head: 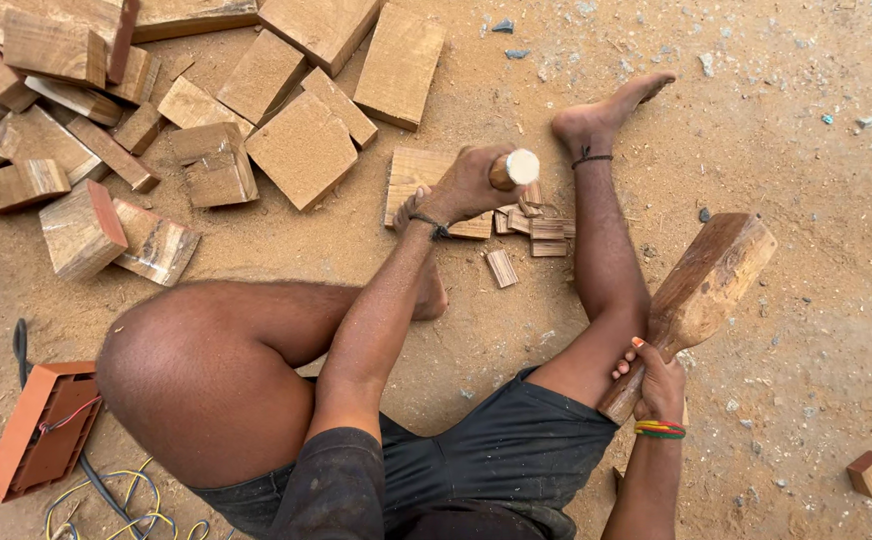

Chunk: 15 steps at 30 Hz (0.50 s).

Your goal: The person sits on the ground and uses a wooden mallet to strike a cylindrical wooden piece held between their feet. This action splits the wood into smaller rectangular slats, which accumulate on the ground. The person repeatedly repositions the wood and strikes it to continue the splitting process.

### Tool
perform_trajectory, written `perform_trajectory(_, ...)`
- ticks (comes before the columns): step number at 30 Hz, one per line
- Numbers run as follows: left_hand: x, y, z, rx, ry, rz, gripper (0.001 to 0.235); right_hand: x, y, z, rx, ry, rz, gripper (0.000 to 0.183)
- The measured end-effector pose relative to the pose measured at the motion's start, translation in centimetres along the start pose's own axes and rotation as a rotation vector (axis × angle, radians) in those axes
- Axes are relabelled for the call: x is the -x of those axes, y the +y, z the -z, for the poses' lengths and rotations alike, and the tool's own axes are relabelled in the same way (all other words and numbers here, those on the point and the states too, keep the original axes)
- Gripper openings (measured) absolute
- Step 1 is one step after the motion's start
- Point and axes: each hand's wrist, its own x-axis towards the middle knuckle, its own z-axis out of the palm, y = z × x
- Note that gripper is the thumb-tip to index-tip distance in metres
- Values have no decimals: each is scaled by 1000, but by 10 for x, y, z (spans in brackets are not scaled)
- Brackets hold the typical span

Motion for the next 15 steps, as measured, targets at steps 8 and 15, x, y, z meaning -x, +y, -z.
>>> perform_trajectory(8,-4,4,1,15,-103,89,37,5,-6,-3,34,23,-14,16)
perform_trajectory(15,-3,6,14,35,-62,84,42,8,-9,-4,10,-2,-25,16)
